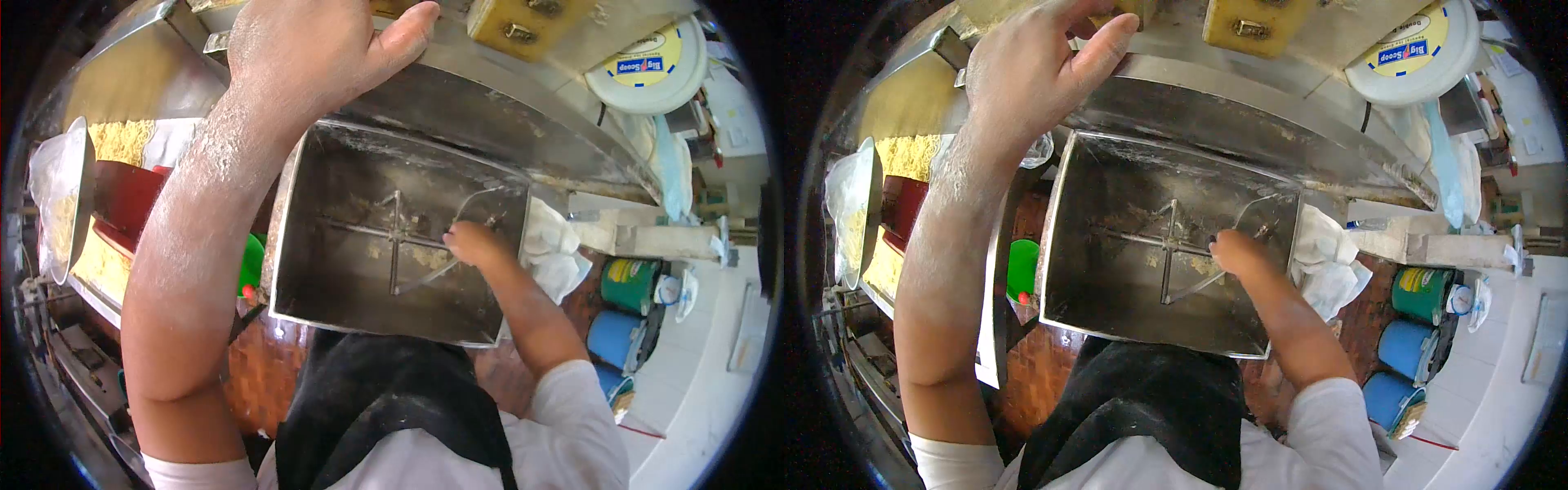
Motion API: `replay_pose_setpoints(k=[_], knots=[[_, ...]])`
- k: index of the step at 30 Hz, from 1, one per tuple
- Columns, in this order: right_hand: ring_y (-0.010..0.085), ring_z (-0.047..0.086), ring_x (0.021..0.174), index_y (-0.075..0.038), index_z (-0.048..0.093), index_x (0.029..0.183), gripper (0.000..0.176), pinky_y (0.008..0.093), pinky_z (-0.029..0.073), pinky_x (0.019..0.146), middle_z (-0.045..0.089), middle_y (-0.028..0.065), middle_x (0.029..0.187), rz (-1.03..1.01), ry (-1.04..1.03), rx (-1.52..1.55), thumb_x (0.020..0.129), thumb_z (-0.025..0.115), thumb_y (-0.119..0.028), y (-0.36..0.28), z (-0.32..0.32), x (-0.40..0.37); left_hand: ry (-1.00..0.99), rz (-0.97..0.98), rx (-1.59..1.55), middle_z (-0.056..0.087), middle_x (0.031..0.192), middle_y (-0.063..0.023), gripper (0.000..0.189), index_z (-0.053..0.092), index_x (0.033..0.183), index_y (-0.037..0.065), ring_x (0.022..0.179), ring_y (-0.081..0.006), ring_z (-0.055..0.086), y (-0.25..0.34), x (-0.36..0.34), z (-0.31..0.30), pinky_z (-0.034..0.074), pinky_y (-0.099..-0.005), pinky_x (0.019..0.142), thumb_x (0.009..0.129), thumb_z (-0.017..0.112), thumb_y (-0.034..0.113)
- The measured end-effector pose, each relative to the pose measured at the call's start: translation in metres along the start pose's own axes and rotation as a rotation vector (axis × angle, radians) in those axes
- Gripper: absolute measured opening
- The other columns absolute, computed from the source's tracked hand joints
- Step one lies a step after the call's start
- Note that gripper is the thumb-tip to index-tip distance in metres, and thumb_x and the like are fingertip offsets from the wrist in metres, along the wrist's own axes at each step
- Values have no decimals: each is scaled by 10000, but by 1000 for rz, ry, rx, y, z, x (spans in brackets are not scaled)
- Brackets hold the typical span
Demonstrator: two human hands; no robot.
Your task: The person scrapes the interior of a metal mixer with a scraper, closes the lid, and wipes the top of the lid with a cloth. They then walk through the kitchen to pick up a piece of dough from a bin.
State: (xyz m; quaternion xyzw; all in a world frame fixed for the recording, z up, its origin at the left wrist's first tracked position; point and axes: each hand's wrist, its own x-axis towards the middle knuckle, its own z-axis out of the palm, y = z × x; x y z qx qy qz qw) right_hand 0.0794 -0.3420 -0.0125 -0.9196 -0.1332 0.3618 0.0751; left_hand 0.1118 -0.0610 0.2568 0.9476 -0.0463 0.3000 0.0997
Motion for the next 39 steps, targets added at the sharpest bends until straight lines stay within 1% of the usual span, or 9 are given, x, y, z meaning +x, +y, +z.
replay_pose_setpoints(k=[12,16,18,22,25,26,28,33,39], knots=[[177,493,417,-41,562,696,380,352,388,372,547,65,554,277,-438,488,911,419,-319,-2,21,45,29,47,-42,589,557,-161,410,660,788,16,570,-320,629,-6,1,-2,510,-396,553,789,584,419],[184,507,438,-68,561,768,367,397,402,390,568,82,637,276,-226,369,912,427,-377,9,52,61,175,151,-49,603,598,-180,413,658,793,13,578,-325,630,-5,-3,0,509,-403,554,789,583,419],[298,599,519,26,615,838,427,399,497,524,629,134,682,-67,39,-123,903,450,-363,14,89,78,83,93,-26,607,611,-183,423,657,795,14,601,-324,635,-5,0,-2,512,-403,574,787,584,430],[298,621,561,4,630,884,421,418,503,595,626,131,654,209,-264,381,894,453,-378,35,113,100,52,-19,-39,674,778,-84,413,667,987,126,774,-279,652,2,-4,6,502,-395,685,813,570,489],[287,613,536,-6,632,887,431,424,497,591,619,136,647,217,44,702,897,438,-391,4,53,40,30,1,2,677,817,-90,396,664,1004,117,794,-284,649,-9,-2,11,497,-390,706,809,590,453],[212,563,501,-54,607,877,339,344,454,450,584,73,663,115,-1,710,903,488,-371,23,63,52,75,23,-12,669,790,-93,407,662,974,110,778,-289,645,-9,-2,13,498,-394,684,805,578,471],[257,585,542,-22,609,851,357,417,465,547,605,115,641,59,286,513,882,513,-364,28,82,51,102,39,-37,660,776,-96,407,657,954,102,767,-295,639,-8,-3,13,497,-400,668,804,574,472],[335,614,787,-41,637,903,368,439,465,700,641,183,856,30,195,463,871,522,-389,-4,62,-31,36,17,-96,664,838,-109,390,642,1009,84,807,-294,636,2,-1,0,486,-391,718,827,574,421],[274,617,741,-61,636,992,383,384,470,638,641,139,826,-56,407,488,863,551,-411,3,80,-121,33,90,-148,663,847,-121,385,636,1023,67,803,-297,634,0,-7,-1,482,-392,718,837,574,398]])
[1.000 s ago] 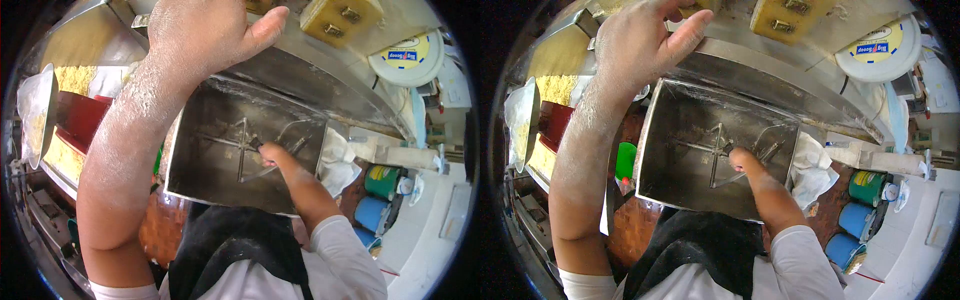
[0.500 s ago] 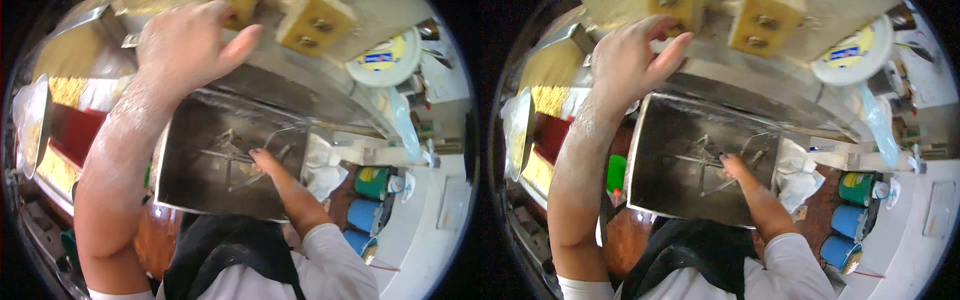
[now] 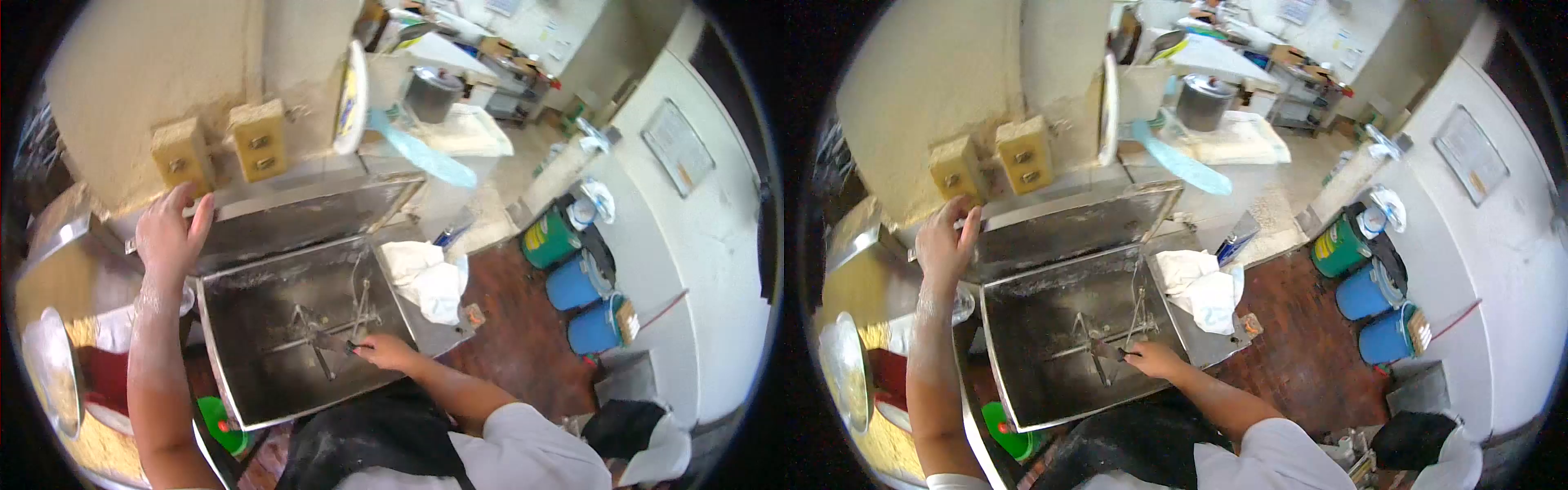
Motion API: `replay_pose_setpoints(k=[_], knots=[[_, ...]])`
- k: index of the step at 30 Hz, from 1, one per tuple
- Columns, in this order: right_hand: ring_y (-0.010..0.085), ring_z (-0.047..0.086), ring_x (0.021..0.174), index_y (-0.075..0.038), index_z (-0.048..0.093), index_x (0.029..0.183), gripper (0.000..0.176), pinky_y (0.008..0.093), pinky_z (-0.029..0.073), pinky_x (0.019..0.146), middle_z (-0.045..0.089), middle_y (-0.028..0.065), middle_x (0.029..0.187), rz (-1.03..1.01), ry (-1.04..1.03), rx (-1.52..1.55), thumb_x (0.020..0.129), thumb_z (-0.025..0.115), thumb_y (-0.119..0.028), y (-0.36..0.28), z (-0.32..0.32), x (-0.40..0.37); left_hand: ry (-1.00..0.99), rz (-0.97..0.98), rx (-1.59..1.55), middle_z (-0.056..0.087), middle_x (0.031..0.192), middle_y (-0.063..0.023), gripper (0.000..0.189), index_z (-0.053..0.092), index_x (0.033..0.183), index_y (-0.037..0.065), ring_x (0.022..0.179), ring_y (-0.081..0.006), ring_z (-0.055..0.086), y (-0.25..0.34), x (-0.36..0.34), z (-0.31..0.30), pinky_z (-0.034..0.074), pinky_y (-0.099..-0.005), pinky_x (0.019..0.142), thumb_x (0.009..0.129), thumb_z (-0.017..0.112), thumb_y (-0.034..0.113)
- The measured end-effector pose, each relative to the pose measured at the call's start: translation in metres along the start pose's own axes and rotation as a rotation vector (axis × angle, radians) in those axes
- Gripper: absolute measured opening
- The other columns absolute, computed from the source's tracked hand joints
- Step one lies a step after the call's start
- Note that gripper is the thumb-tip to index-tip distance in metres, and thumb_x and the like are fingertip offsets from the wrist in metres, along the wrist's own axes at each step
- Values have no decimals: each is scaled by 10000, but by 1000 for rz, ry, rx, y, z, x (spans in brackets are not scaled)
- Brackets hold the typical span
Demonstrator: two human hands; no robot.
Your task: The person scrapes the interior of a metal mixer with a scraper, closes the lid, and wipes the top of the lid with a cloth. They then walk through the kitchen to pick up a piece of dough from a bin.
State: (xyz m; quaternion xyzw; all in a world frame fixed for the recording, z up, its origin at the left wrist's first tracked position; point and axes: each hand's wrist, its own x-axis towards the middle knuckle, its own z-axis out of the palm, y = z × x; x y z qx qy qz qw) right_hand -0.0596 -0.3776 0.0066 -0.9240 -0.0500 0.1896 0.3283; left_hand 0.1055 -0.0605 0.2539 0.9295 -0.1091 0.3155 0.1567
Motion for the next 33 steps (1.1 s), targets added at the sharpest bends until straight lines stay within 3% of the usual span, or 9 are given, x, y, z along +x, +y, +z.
replay_pose_setpoints(k=[2,5,9,14,16,19,22,25,33], knots=[[172,572,584,-61,626,1010,367,311,451,518,613,68,756,324,-67,441,871,563,-396,-17,-24,-36,30,33,-35,660,848,-127,364,637,999,63,803,-304,632,-1,-2,-4,482,-397,717,840,578,385],[87,508,535,-80,612,1044,364,237,404,464,583,15,753,430,5,644,871,577,-397,4,-34,-65,26,-40,-231,662,863,-131,361,638,991,53,825,-311,633,1,-3,-9,483,-394,729,848,572,378],[81,495,522,-94,605,1063,351,228,394,460,593,1,767,452,60,830,873,572,-388,2,-78,-105,93,41,-208,658,888,-132,335,638,982,43,834,-316,628,-3,-13,-7,482,-395,739,843,589,343],[84,485,513,-77,627,983,279,235,367,426,588,19,746,318,463,953,848,606,-320,13,-158,-120,89,89,-95,641,837,-116,302,634,983,54,796,-295,614,6,-27,-16,478,-390,724,821,609,307],[116,497,528,-82,592,1013,282,249,385,447,584,25,744,344,644,1053,890,490,-315,13,-200,-109,88,67,-55,641,838,-116,300,634,979,51,798,-294,613,11,-35,-18,476,-391,726,819,609,304],[94,496,464,-76,558,1146,329,203,366,370,574,40,766,179,959,921,893,480,-271,30,-262,-75,81,49,-2,639,836,-120,288,634,974,44,808,-296,612,26,-44,-22,473,-393,736,820,601,286],[277,601,816,-55,507,1242,410,373,496,693,595,170,909,-90,1107,25,873,505,-233,76,-336,-24,82,-35,80,633,909,-153,291,622,1001,23,902,-325,590,30,-54,-16,456,-405,809,830,577,254],[347,544,983,-93,529,1225,391,452,441,849,559,203,1018,-23,1166,-182,862,521,-237,71,-391,23,223,-81,247,611,1000,-169,293,619,1011,12,991,-344,556,41,-67,-9,433,-419,863,841,558,242],[356,557,989,-165,541,1220,390,457,463,827,539,168,1081,44,910,-423,838,533,-244,101,-445,136,454,-382,621,304,1393,-292,585,337,1354,-17,1299,-421,288,13,-130,40,234,-469,1072,925,473,356]])
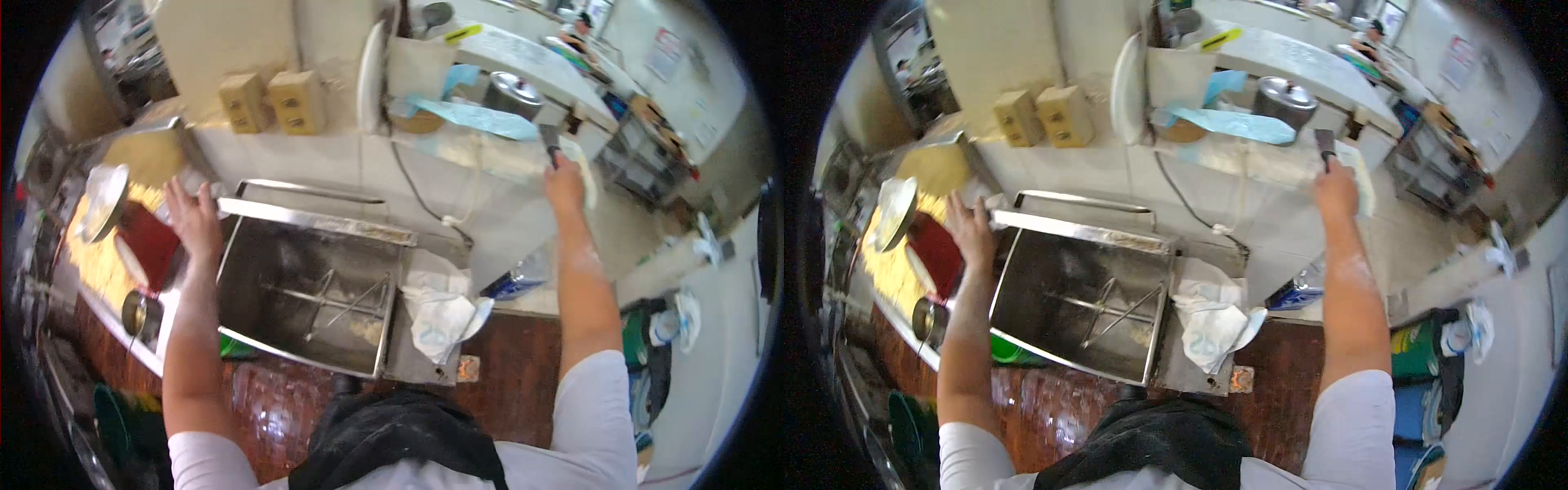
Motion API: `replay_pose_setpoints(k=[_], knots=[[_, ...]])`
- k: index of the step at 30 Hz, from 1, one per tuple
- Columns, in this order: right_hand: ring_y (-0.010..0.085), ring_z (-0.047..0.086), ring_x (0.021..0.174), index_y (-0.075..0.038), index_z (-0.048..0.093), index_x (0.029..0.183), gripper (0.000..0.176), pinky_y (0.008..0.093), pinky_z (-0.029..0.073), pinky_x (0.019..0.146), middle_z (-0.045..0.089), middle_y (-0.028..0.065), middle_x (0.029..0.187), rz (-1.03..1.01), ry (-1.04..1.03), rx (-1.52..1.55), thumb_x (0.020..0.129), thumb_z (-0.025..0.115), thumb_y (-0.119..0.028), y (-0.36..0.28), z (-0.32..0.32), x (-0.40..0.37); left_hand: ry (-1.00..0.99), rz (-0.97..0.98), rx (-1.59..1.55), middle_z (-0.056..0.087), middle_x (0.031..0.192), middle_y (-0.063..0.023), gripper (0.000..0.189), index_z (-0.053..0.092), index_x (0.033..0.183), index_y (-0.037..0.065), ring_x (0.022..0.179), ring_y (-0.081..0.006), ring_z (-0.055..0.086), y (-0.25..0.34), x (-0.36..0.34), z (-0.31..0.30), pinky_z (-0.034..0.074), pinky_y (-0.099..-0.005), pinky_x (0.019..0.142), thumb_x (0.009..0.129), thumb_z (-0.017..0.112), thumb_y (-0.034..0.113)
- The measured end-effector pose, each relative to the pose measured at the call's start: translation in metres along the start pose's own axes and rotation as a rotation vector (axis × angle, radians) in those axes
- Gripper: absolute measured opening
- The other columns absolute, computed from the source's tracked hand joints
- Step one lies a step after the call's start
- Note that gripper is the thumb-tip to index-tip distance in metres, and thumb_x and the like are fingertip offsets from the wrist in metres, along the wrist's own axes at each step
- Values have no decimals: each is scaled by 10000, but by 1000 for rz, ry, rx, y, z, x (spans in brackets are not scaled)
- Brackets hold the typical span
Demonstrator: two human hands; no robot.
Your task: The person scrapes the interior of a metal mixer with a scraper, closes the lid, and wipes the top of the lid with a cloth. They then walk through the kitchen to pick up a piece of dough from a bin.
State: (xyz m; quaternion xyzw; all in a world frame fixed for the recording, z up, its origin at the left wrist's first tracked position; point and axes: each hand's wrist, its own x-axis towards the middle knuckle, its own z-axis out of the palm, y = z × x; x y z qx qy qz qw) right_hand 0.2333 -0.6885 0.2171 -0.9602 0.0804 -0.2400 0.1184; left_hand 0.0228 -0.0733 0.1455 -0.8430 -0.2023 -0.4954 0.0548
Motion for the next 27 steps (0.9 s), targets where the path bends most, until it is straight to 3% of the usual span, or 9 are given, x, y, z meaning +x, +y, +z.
replay_pose_setpoints(k=[7,12,14,16,20,23,25,26,27], knots=[[352,515,1086,-58,490,1263,565,436,419,901,524,213,1150,-22,180,101,824,591,-399,12,-24,-29,-26,-252,-248,253,1406,-316,631,259,1365,-83,1334,-424,211,56,-7,-27,164,-448,1103,955,403,374],[312,482,1137,-15,458,1284,567,391,366,978,499,193,1242,53,121,327,833,621,-320,88,-16,-118,57,-473,-936,191,1471,-226,559,248,1384,-62,1355,-322,223,76,-65,-48,151,-394,1113,955,441,239],[318,490,1118,-16,465,1275,555,394,359,989,500,187,1239,185,66,366,829,636,-301,129,-1,-164,-137,-510,-1283,221,1463,-219,522,240,1395,-46,1348,-304,254,117,-109,-77,182,-390,1104,957,415,178],[336,516,1087,-8,489,1244,557,418,401,937,519,217,1193,308,-36,324,814,644,-326,156,-6,-200,-347,-208,-1051,288,1433,-212,520,252,1392,-37,1322,-287,308,162,-151,-107,222,-370,1088,941,431,147],[390,545,1040,1,566,1136,486,447,432,886,575,245,1116,472,-119,272,781,642,-321,276,40,-258,-871,-50,-1192,596,1111,-188,305,571,1120,-56,1050,-260,563,247,-215,-151,412,-358,937,875,534,121],[359,588,977,7,630,1022,397,413,457,842,624,232,1005,711,-422,249,790,607,-315,361,60,-304,-1112,-12,-1204,655,886,-161,203,633,968,-45,867,-239,625,336,-239,-165,473,-348,819,850,571,108],[370,599,927,-26,685,899,410,427,459,832,647,205,948,394,-723,63,762,583,-400,434,98,-360,-1170,127,-1225,659,828,-147,190,636,966,-38,837,-214,629,387,-258,-162,486,-315,764,852,567,97],[371,604,920,-38,687,911,447,436,456,834,648,194,978,624,-935,65,746,575,-438,451,99,-367,-1321,-58,-1222,660,894,-145,222,624,1010,-37,852,-200,627,415,-273,-159,490,-306,746,850,589,113],[344,616,922,-62,692,932,447,430,463,826,656,187,963,384,-1031,141,737,588,-450,474,98,-386,-1421,-89,-1222,656,931,-147,263,610,1043,-42,870,-200,625,447,-282,-151,486,-297,761,839,614,124]])
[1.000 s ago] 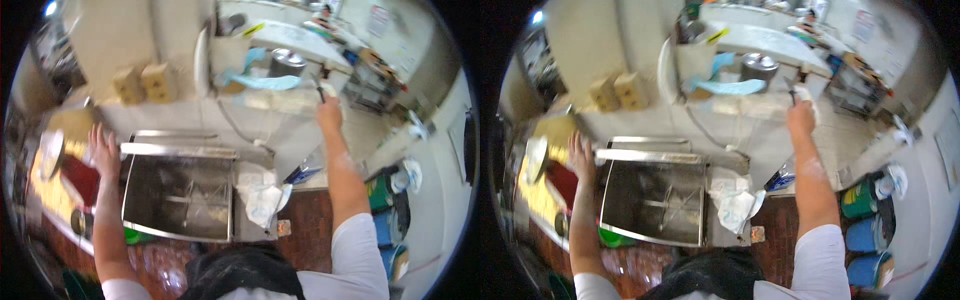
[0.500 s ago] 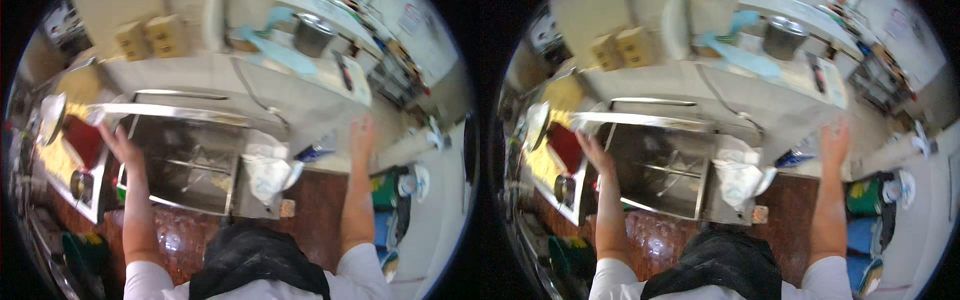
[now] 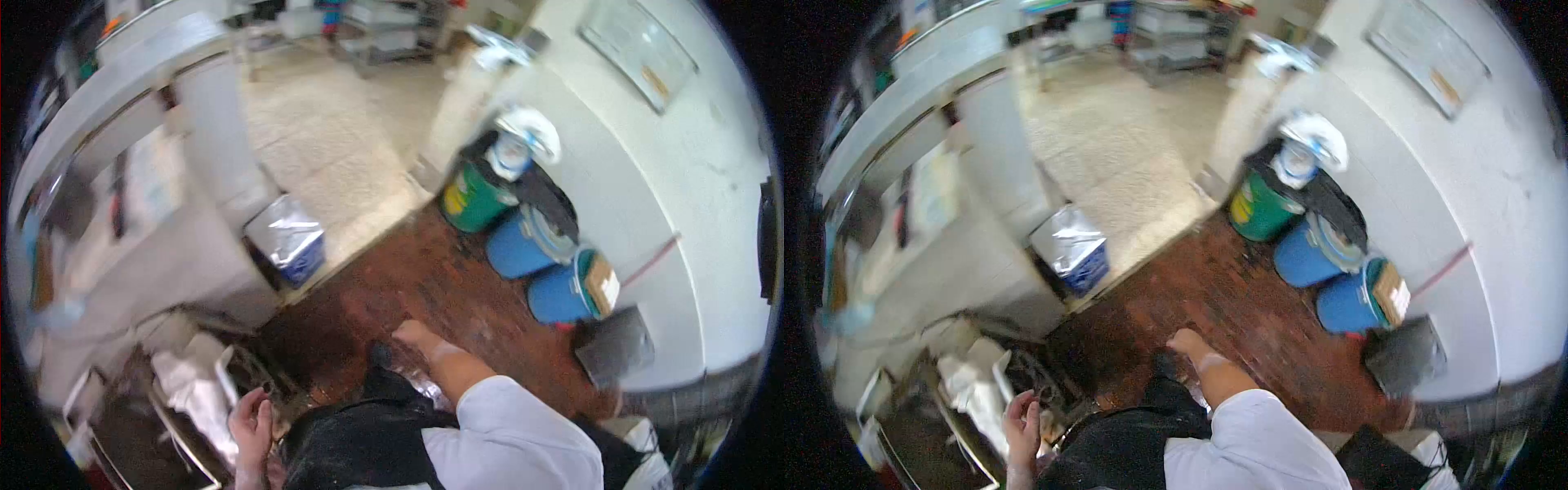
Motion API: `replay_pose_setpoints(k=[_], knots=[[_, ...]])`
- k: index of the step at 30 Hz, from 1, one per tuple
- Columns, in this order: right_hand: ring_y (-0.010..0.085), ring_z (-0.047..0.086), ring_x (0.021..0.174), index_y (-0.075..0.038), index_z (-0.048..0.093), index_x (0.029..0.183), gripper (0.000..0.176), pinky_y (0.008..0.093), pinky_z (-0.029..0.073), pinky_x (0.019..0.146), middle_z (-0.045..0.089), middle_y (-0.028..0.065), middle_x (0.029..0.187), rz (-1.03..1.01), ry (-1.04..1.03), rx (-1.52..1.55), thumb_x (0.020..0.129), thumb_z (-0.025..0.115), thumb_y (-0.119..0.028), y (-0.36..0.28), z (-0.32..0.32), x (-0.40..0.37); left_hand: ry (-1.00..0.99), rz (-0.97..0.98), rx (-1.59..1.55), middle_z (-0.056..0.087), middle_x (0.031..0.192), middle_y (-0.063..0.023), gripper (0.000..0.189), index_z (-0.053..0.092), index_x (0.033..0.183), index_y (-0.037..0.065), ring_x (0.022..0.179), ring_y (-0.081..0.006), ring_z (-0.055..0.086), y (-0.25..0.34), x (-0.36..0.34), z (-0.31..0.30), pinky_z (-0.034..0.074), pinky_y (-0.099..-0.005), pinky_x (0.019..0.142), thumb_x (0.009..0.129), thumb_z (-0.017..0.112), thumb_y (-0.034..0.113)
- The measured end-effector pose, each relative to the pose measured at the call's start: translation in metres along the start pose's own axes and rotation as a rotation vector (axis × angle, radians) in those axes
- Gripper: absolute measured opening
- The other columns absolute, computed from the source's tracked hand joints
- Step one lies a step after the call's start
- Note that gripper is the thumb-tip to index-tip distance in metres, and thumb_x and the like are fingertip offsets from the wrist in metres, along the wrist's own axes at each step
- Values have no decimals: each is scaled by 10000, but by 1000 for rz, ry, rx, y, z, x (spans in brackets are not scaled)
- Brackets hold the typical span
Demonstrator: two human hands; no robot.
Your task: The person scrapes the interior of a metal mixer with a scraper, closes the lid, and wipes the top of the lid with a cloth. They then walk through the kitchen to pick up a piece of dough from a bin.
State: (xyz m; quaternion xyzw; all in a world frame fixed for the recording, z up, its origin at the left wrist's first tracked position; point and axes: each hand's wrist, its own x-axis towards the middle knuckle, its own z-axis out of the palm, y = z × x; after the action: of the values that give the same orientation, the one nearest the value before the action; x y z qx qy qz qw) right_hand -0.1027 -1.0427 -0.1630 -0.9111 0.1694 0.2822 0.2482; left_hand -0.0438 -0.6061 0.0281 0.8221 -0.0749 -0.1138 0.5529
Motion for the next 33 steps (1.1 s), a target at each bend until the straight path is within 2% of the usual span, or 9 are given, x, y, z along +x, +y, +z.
replay_pose_setpoints(k=[9,12,17,19,24,27,29,31,33], knots=[[360,632,866,-20,694,867,422,445,489,780,649,216,914,444,69,357,746,516,-384,184,-40,-56,-736,-330,481,643,1044,-170,487,561,1158,-26,983,-257,621,67,125,161,471,-348,845,800,646,294],[358,636,826,-45,700,815,360,451,488,739,678,144,835,586,343,338,767,592,-384,219,-50,-62,-763,-312,579,649,1021,-172,488,576,1108,-36,926,-247,635,-17,179,164,481,-344,810,784,648,322],[347,618,937,-48,696,877,435,462,477,814,646,204,972,459,92,179,784,496,-423,248,-23,-47,-641,-399,559,649,1014,-164,494,603,1067,-19,837,-249,636,-75,229,168,485,-348,772,784,637,384],[353,615,938,-80,694,906,424,469,479,811,640,197,1004,496,2,227,807,490,-438,195,-68,-61,-486,-848,372,660,877,-120,419,633,982,31,719,-226,624,-91,244,173,485,-358,619,793,633,405],[334,614,921,-161,694,967,349,425,481,816,653,132,1002,243,52,274,823,509,-418,163,-127,-36,-604,-1087,348,608,777,-76,343,615,893,77,598,-173,585,-122,313,186,402,-329,431,803,636,407],[280,588,991,-67,685,976,447,378,426,888,643,137,1055,326,81,400,842,518,-460,157,-161,-11,-715,-733,218,633,934,-111,419,625,1037,56,753,-225,611,-160,386,211,474,-357,606,810,618,408],[317,620,872,-141,694,931,308,400,495,758,662,119,958,68,260,172,806,547,-381,175,-146,10,-699,-654,530,590,711,-53,322,635,965,87,526,-161,543,-93,425,229,418,-287,459,796,642,362],[293,634,783,-108,695,891,261,391,494,667,667,138,858,142,378,472,800,576,-321,185,-145,34,-588,-298,547,596,676,-56,305,648,899,61,546,-158,548,-180,484,254,425,-293,470,790,644,346],[286,635,741,-91,694,873,249,386,484,633,664,146,823,312,313,660,795,582,-300,152,-199,26,-559,-347,423,604,676,-55,330,647,904,45,552,-160,549,-115,500,268,431,-303,494,787,646,353]])
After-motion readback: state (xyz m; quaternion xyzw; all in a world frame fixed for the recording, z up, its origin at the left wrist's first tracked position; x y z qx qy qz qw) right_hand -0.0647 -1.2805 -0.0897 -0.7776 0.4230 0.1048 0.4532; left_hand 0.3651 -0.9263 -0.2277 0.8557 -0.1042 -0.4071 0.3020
